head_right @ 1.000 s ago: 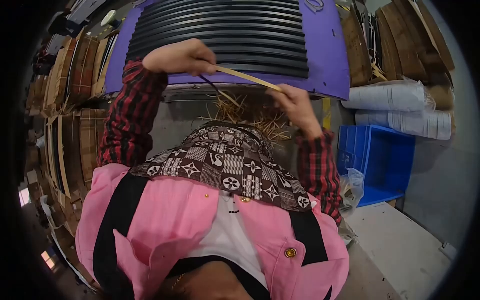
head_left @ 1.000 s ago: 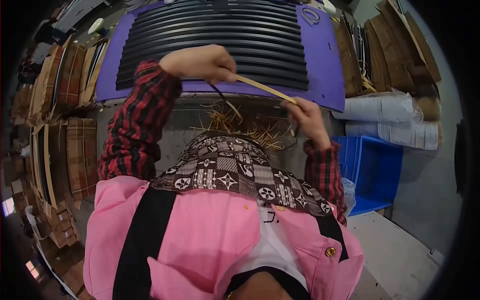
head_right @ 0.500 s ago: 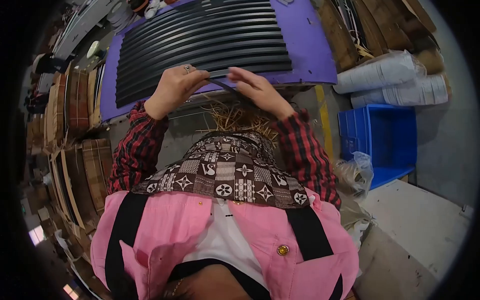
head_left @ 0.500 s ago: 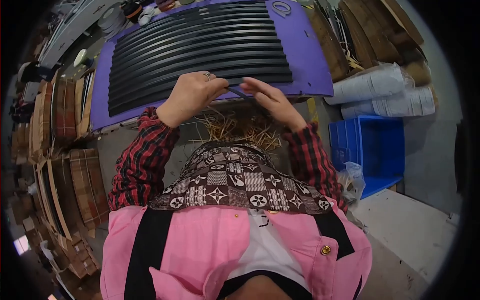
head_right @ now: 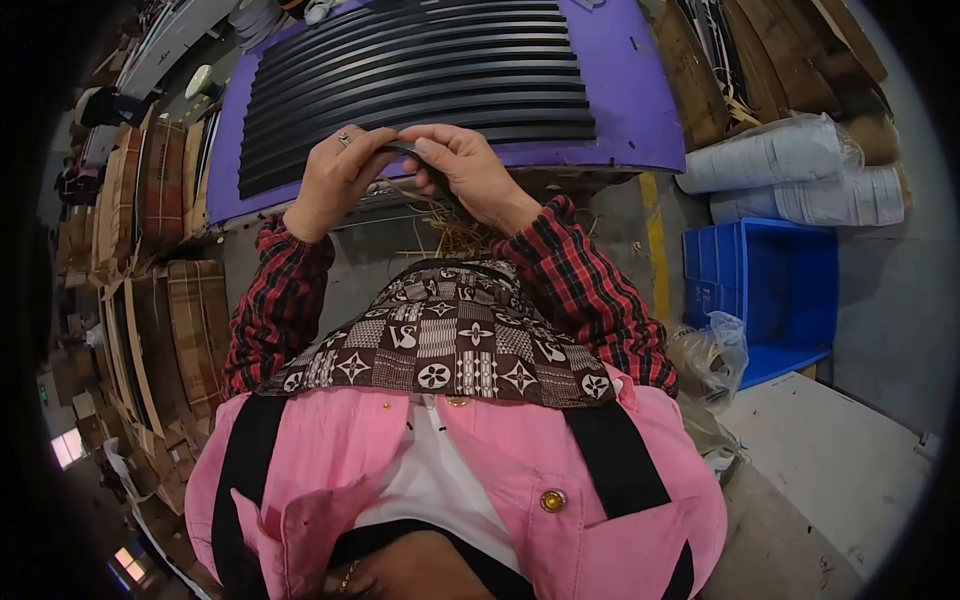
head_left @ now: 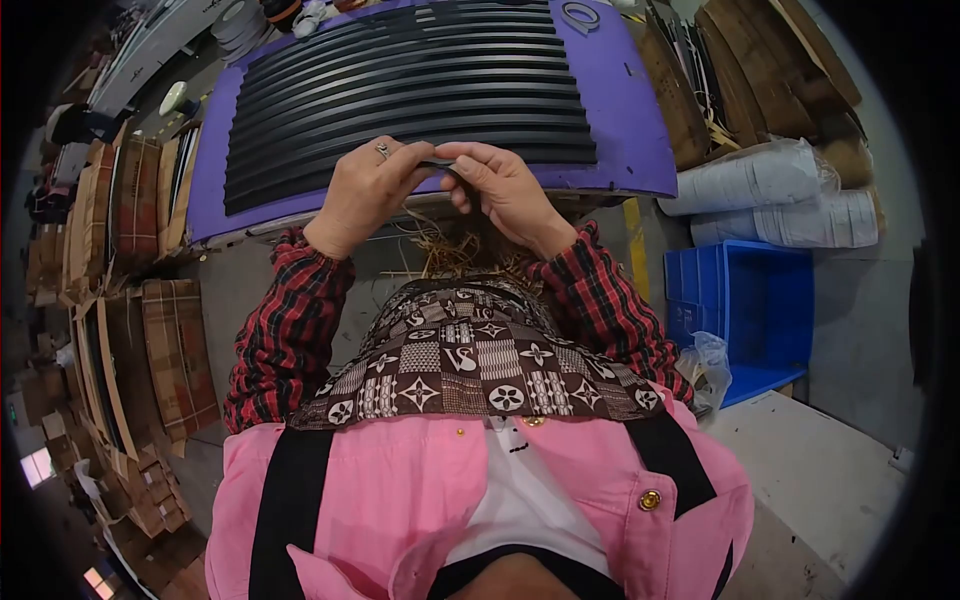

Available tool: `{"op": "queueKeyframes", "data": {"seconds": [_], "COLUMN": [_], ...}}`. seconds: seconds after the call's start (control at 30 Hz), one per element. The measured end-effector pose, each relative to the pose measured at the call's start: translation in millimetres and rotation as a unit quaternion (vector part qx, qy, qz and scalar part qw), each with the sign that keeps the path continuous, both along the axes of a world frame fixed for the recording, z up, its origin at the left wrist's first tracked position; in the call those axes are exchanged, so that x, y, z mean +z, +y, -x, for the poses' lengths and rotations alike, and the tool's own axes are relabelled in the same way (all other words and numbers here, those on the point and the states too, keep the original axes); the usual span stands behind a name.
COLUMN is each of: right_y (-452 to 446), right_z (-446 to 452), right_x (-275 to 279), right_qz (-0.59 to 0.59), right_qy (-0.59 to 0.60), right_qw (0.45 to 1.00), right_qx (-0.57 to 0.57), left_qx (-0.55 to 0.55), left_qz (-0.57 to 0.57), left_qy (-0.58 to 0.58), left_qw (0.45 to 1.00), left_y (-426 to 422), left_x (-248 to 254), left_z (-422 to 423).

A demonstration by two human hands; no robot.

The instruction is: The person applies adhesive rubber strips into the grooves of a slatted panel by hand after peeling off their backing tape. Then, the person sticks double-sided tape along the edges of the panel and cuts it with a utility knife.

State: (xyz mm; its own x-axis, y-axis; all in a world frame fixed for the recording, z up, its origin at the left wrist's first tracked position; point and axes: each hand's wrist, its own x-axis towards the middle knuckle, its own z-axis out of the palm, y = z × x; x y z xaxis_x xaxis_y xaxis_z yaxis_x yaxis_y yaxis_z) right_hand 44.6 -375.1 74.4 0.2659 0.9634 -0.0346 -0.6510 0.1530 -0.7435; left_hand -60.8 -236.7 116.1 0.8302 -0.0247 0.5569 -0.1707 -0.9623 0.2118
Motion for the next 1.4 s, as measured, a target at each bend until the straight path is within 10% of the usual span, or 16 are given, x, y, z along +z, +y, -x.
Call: {"op": "queueKeyframes", "data": {"seconds": [0.4,0.67,0.8,0.93,1.0,1.4], "right_y": [-3,2,5,12,18,28], "right_z": [6,5,-9,-12,-11,0], "right_x": [0,-14,-26,-15,-18,-33], "right_qz": [0.115,0.047,0.046,-0.025,-0.018,-0.08], "right_qy": [-0.223,-0.585,-0.455,-0.482,-0.316,-0.288], "right_qw": [0.965,0.751,0.842,0.823,0.925,0.874], "right_qx": [-0.072,-0.302,-0.285,-0.3,-0.212,-0.383], "left_qx": [0.02,0.02,0.033,0.002,-0.007,0.03], "left_qz": [-0.028,0.05,0.062,0.067,0.067,0.123], "left_qy": [-0.031,-0.015,-0.011,0.001,0.011,0.028], "left_qw": [0.999,0.998,0.997,0.998,0.998,0.992], "left_y": [-2,-3,1,6,4,3], "left_x": [-1,-4,-2,-6,-5,-20], "left_z": [-3,-9,-10,-16,-20,-33]}}
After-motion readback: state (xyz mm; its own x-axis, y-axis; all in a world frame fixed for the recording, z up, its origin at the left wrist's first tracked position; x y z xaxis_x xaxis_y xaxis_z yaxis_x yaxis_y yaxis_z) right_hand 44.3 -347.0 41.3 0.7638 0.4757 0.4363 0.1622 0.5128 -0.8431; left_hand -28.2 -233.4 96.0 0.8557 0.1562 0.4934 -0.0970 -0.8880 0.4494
